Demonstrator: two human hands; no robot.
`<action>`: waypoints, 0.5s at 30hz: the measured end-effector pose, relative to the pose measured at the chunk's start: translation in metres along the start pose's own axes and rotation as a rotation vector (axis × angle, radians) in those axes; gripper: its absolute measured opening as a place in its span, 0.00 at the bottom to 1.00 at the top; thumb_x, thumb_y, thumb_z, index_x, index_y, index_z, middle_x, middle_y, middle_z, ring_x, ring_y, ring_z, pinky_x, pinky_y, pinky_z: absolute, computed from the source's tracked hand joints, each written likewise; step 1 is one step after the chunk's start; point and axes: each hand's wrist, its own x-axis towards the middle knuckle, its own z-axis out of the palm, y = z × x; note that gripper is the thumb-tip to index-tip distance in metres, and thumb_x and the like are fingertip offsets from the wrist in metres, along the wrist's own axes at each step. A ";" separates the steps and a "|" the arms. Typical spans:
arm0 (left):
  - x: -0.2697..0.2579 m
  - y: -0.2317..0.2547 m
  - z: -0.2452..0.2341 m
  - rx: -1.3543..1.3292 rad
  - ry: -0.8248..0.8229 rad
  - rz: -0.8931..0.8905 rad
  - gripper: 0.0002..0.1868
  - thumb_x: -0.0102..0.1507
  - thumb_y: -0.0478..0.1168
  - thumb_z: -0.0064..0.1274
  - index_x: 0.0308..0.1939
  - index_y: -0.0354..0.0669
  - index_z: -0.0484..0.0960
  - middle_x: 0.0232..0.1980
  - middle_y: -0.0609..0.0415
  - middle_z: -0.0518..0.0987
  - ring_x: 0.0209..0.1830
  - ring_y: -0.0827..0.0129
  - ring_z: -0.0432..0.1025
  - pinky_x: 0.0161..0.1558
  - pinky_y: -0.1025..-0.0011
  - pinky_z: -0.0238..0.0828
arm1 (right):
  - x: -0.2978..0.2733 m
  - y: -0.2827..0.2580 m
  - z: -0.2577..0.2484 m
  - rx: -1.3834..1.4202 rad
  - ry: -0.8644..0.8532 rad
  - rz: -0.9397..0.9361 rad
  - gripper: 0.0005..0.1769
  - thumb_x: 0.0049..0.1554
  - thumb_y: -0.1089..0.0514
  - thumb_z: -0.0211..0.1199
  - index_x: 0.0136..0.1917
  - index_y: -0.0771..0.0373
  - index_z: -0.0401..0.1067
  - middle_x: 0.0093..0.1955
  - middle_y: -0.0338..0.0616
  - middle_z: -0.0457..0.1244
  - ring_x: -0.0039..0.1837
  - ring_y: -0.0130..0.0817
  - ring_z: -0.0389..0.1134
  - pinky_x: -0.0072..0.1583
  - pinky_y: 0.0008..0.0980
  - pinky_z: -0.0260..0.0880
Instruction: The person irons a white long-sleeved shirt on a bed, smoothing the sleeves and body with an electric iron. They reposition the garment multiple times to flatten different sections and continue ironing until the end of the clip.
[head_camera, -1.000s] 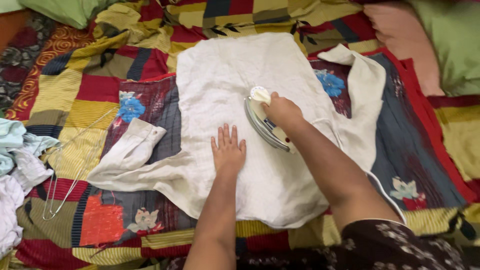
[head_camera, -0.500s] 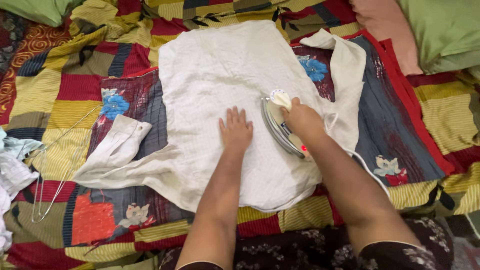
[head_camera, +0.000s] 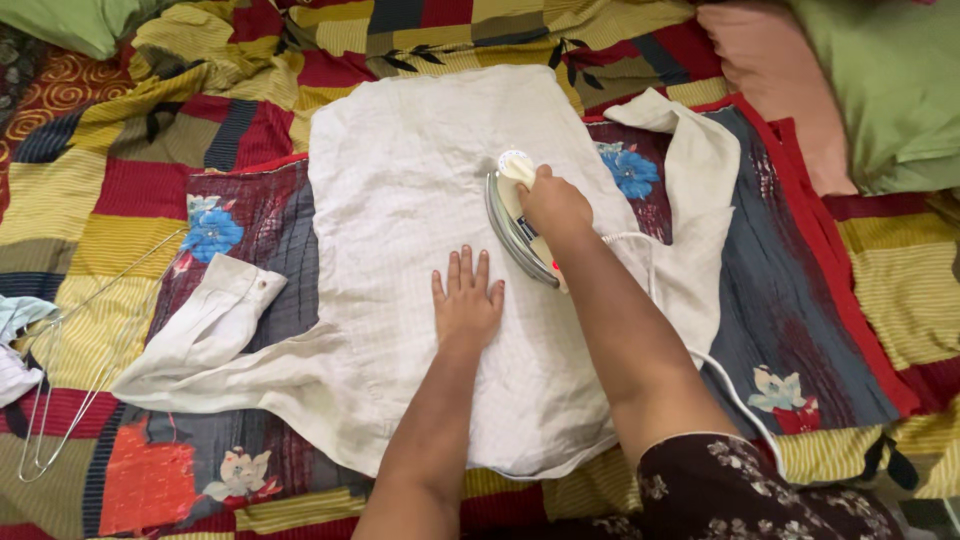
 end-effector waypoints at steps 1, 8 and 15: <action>0.000 -0.001 0.000 0.007 0.007 0.005 0.35 0.70 0.60 0.29 0.80 0.57 0.52 0.84 0.54 0.45 0.84 0.62 0.36 0.77 0.47 0.26 | -0.001 0.000 -0.001 0.004 -0.014 -0.006 0.27 0.63 0.39 0.54 0.60 0.66 0.66 0.50 0.62 0.70 0.54 0.57 0.73 0.55 0.52 0.73; 0.001 -0.003 0.003 0.006 -0.011 0.015 0.36 0.70 0.61 0.29 0.80 0.57 0.51 0.84 0.53 0.44 0.84 0.61 0.36 0.77 0.46 0.26 | -0.068 0.043 -0.039 -0.062 -0.136 0.051 0.28 0.63 0.39 0.53 0.64 0.63 0.64 0.54 0.60 0.69 0.57 0.58 0.72 0.57 0.55 0.70; 0.019 0.010 0.002 0.041 -0.164 -0.064 0.38 0.68 0.57 0.34 0.81 0.52 0.49 0.84 0.50 0.41 0.83 0.57 0.33 0.75 0.43 0.27 | -0.125 0.114 -0.059 -0.060 -0.014 0.108 0.28 0.63 0.38 0.55 0.59 0.67 0.66 0.52 0.66 0.69 0.57 0.63 0.71 0.59 0.56 0.69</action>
